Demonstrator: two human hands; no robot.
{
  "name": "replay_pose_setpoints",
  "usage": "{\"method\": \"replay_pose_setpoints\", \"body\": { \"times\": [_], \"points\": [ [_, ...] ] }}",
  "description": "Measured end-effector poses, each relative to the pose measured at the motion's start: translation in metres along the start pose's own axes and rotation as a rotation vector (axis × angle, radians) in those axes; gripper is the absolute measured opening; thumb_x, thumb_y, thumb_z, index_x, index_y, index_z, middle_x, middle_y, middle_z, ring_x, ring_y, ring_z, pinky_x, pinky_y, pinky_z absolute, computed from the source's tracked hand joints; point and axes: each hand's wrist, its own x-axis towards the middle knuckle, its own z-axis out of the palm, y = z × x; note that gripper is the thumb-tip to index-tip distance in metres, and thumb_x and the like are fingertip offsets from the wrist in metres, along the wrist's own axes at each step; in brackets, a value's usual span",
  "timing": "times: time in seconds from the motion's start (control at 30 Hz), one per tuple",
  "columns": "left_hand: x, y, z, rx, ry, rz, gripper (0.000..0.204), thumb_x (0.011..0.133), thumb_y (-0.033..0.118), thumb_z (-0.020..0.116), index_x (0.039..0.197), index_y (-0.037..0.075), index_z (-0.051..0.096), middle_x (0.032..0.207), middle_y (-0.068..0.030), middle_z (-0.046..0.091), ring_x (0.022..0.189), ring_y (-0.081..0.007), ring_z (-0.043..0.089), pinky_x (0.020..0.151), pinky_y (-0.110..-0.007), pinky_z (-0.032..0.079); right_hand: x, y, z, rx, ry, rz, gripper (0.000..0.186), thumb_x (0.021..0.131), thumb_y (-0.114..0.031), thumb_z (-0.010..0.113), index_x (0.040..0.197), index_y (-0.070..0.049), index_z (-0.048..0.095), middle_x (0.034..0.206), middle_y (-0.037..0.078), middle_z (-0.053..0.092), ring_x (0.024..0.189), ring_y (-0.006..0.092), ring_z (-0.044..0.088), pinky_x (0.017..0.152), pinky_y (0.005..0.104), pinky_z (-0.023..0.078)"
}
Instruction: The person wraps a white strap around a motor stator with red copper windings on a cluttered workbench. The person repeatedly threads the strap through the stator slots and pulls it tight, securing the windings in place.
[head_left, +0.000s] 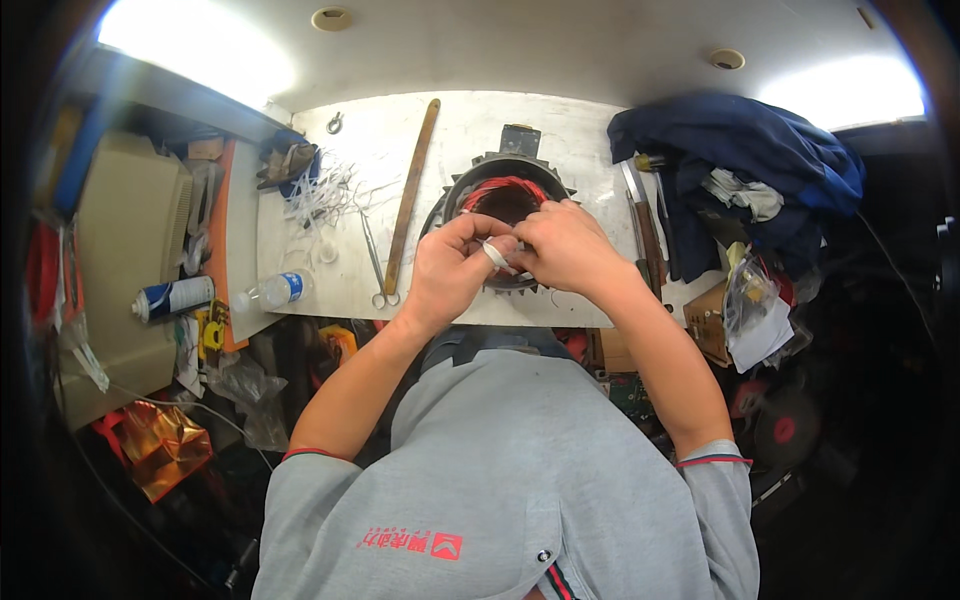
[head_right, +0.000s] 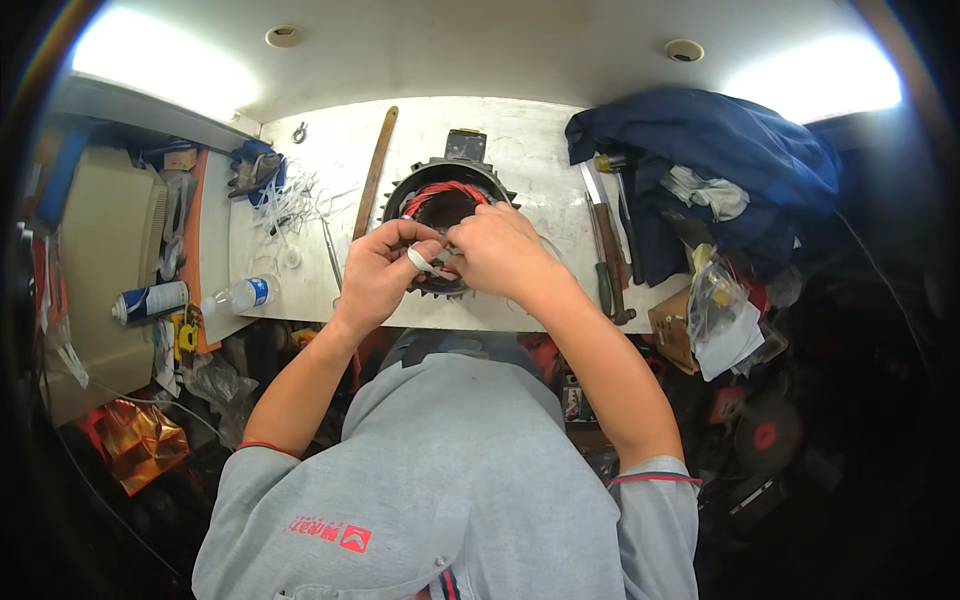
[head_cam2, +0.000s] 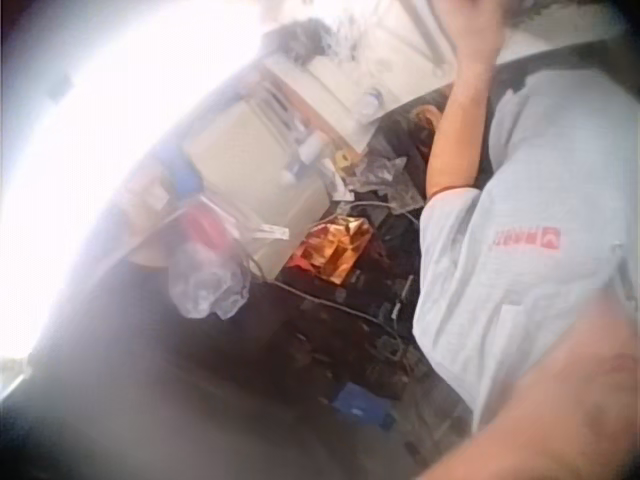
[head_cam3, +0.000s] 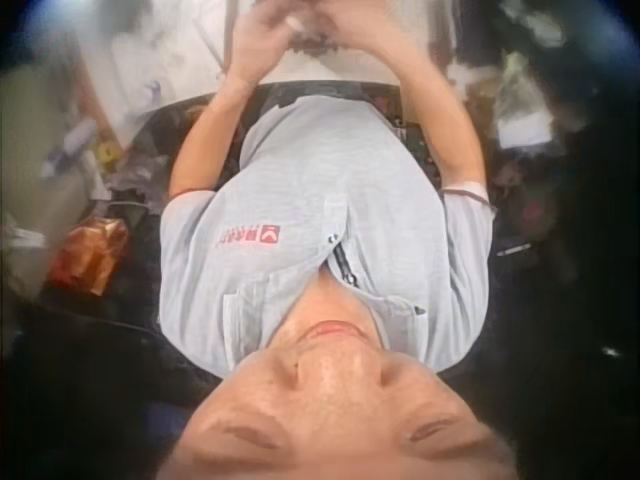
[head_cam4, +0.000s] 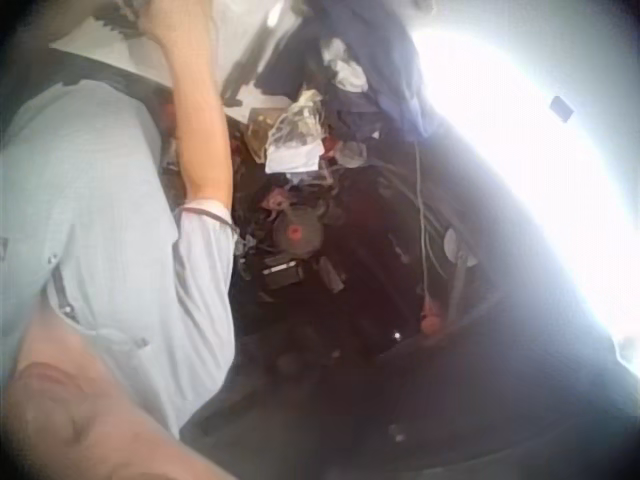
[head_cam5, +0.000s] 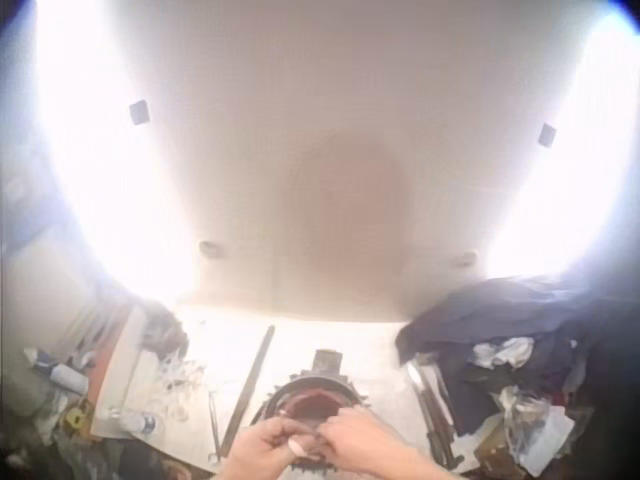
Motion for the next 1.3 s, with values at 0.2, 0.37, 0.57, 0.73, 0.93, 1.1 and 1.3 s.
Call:
{"method": "replay_pose_setpoints", "body": {
  "times": [0.2, 0.37, 0.57, 0.73, 0.93, 1.1, 1.3],
  "points": [
    [-0.006, 0.003, -0.008, 0.23, -0.027, 0.009, 0.049, 0.087, -0.003, 0.06, 0.135, -0.004, 0.049, 0.109, -0.0131, 0.067, 0.072, -0.0072, 0.059, 0.066, -0.023, 0.051, 0.025, 0.026, 0.0, -0.094, 0.357, -0.12, 0.014, 0.07, -0.005, 0.067, 0.083, -0.009, 0.072, 0.075, 0.005, 0.066, 0.071, 0.0274, 0.061, 0.067, 0.038, 0.044],
    [-0.01, 0.01, 0.0, 0.302, -0.136, 0.05, 0.053, 0.085, -0.001, 0.065, 0.135, 0.0, 0.051, 0.107, -0.0132, 0.068, 0.074, -0.0119, 0.063, 0.067, -0.027, 0.053, -0.012, 0.003, -0.005, 0.192, 0.366, -0.22, 0.024, 0.068, 0.002, 0.067, 0.09, -0.007, 0.071, 0.084, 0.007, 0.068, 0.076, 0.0262, 0.064, 0.069, 0.0375, 0.049],
    [-0.044, -0.021, 0.013, 0.42, -0.178, 0.339, 0.036, 0.077, 0.005, 0.071, 0.112, 0.006, 0.065, 0.092, -0.009, 0.067, 0.075, -0.0253, 0.066, 0.066, -0.035, 0.055, -0.064, -0.033, -0.01, 0.334, 0.161, -0.207, 0.028, 0.069, 0.003, 0.068, 0.096, -0.004, 0.071, 0.084, 0.009, 0.068, 0.072, 0.0229, 0.063, 0.069, 0.0349, 0.051],
    [-0.054, -0.04, 0.017, 0.429, -0.079, 0.537, 0.024, 0.071, 0.004, 0.076, 0.095, 0.006, 0.072, 0.083, -0.0049, 0.067, 0.069, -0.0216, 0.067, 0.057, -0.032, 0.054, -0.079, -0.051, -0.001, 1.014, 0.277, 0.768, 0.019, 0.095, -0.01, 0.063, 0.106, 0.004, 0.069, 0.083, 0.007, 0.071, 0.069, 0.0073, 0.059, 0.064, 0.0221, 0.049],
    [-0.05, -0.041, 0.019, 0.406, -0.143, 0.693, 0.026, 0.067, 0.007, 0.077, 0.093, 0.011, 0.074, 0.082, 0.0003, 0.065, 0.061, -0.014, 0.06, 0.05, -0.027, 0.049, -0.054, -0.051, 0.0, 1.023, -0.056, 1.01, 0.026, 0.096, -0.022, 0.066, 0.092, 0.003, 0.068, 0.074, 0.001, 0.066, 0.066, 0.0036, 0.054, 0.057, 0.0213, 0.044],
    [-0.049, -0.042, 0.012, 0.466, -0.269, 0.768, 0.03, 0.069, 0.01, 0.076, 0.099, 0.016, 0.074, 0.079, 0.003, 0.062, 0.058, -0.0113, 0.057, 0.049, -0.026, 0.048, -0.045, -0.056, 0.001, 0.864, -0.052, 0.988, 0.022, 0.09, -0.017, 0.069, 0.086, 0.004, 0.067, 0.068, 0.004, 0.065, 0.062, 0.0069, 0.056, 0.055, 0.0269, 0.046],
    [-0.024, -0.035, -0.026, 0.383, -0.216, 0.807, 0.032, 0.078, 0.009, 0.072, 0.11, 0.013, 0.071, 0.072, 0.0018, 0.06, 0.058, -0.0139, 0.061, 0.055, -0.029, 0.053, -0.036, -0.061, -0.007, 0.697, 0.003, 0.954, 0.011, 0.092, -0.005, 0.065, 0.093, 0.006, 0.062, 0.077, 0.003, 0.065, 0.067, 0.0049, 0.058, 0.06, 0.0205, 0.048]
  ]
}}
